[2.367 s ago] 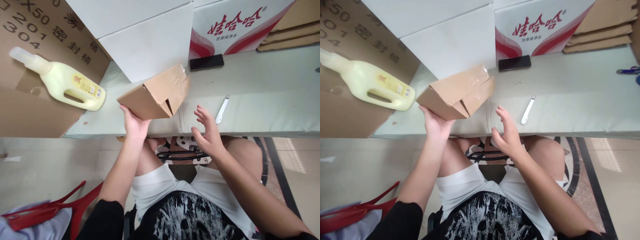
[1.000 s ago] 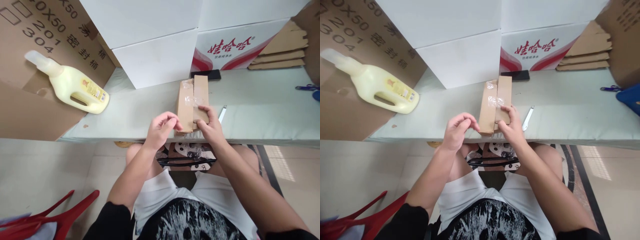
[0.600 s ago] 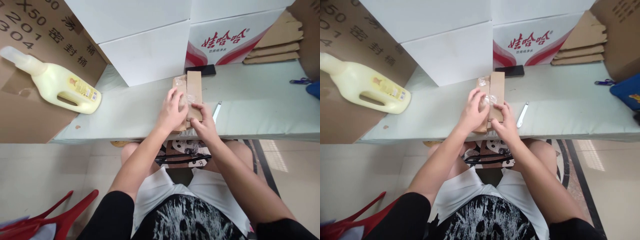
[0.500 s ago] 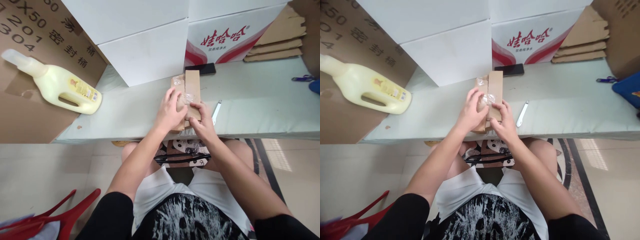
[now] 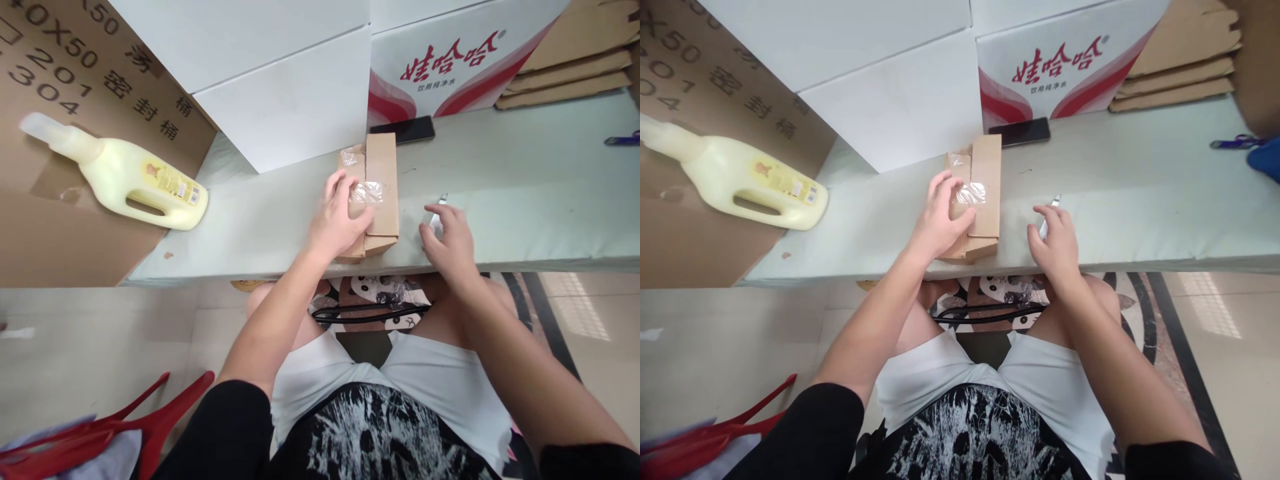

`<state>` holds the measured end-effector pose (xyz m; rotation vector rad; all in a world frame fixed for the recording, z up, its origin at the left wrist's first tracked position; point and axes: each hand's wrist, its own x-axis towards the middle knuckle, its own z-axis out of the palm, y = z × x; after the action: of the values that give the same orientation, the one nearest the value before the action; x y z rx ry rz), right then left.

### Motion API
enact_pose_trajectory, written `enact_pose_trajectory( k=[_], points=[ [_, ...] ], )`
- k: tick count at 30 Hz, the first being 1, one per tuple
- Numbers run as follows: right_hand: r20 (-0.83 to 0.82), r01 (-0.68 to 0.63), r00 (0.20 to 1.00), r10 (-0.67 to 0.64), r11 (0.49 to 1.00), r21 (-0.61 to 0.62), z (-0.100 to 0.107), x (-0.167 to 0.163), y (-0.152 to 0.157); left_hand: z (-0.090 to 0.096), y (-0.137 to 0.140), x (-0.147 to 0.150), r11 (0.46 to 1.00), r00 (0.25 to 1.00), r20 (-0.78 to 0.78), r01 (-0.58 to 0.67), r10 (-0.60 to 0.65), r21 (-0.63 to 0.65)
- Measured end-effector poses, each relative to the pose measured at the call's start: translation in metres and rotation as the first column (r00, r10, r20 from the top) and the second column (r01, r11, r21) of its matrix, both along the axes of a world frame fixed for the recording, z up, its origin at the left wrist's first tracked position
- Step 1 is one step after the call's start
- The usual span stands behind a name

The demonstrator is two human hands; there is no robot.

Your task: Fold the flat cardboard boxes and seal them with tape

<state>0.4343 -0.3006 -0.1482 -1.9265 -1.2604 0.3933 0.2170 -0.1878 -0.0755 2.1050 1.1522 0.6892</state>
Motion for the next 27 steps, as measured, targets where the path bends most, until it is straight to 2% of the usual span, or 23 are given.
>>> enact_pose_trajectory(
  k=[2, 4, 6, 9, 13, 15, 16, 18, 19, 21, 23, 25, 27],
  points=[
    [0.148, 0.051, 0.988, -0.034, 0.993, -0.11, -0.007, 0.009, 0.003, 0.002, 0.0, 0.0, 1.0, 1.0, -0.022, -0.008, 0.008, -0.015],
    [0.236, 0.028, 0.971, 0.022, 0.978, -0.207, -0.011, 0.012, 0.004, 0.002, 0.0, 0.0, 1.0, 1.0, -0.028, -0.013, 0.012, -0.017],
    [0.283, -0.012, 0.955, 0.086, 0.967, -0.253, -0.011, 0.012, 0.003, 0.001, 0.0, 0.0, 1.0, 1.0, -0.015, -0.008, 0.008, -0.01],
    [0.257, -0.014, 0.962, 0.089, 0.96, -0.281, -0.006, 0.013, 0.003, -0.001, 0.001, 0.0, 1.0, 1.0, -0.015, -0.011, 0.011, 0.01],
    [0.154, 0.038, 0.988, 0.012, 0.946, -0.321, 0.0, 0.018, 0.005, 0.004, -0.002, 0.002, 0.999, 0.997, -0.073, -0.038, 0.038, 0.002],
    [-0.07, 0.05, 0.995, -0.071, 0.962, -0.268, 0.003, 0.019, 0.005, 0.012, -0.005, 0.004, 0.998, 0.993, -0.111, -0.05, 0.045, -0.042],
    [-0.235, 0.056, 0.966, -0.107, 0.976, -0.212, 0.004, 0.018, 0.006, 0.016, -0.007, 0.005, 0.996, 0.991, -0.128, -0.055, 0.046, -0.066],
    [-0.54, 0.084, 0.836, -0.102, 0.995, -0.058, 0.009, 0.015, 0.007, 0.023, -0.01, 0.006, 0.993, 0.988, -0.15, -0.063, 0.048, -0.098],
    [-0.635, 0.093, 0.771, -0.057, 0.995, 0.024, 0.013, 0.013, 0.007, 0.026, -0.011, 0.006, 0.993, 0.987, -0.154, -0.066, 0.05, -0.102],
    [-0.74, 0.098, 0.669, 0.066, 0.98, 0.176, 0.023, 0.009, 0.009, 0.028, -0.013, 0.007, 0.993, 0.987, -0.149, -0.074, 0.06, -0.091],
    [-0.779, 0.104, 0.601, 0.179, 0.949, 0.298, 0.037, 0.005, 0.01, 0.028, -0.016, 0.007, 0.993, 0.987, -0.144, -0.089, 0.077, -0.078],
    [-0.774, 0.13, 0.588, 0.233, 0.918, 0.375, 0.052, 0.0, 0.013, 0.026, -0.018, 0.007, 0.991, 0.986, -0.135, -0.113, 0.102, -0.073],
    [-0.741, 0.149, 0.621, 0.253, 0.891, 0.43, 0.066, -0.007, 0.018, 0.025, -0.021, 0.008, 0.989, 0.985, -0.121, -0.133, 0.124, -0.071]
  ],
)
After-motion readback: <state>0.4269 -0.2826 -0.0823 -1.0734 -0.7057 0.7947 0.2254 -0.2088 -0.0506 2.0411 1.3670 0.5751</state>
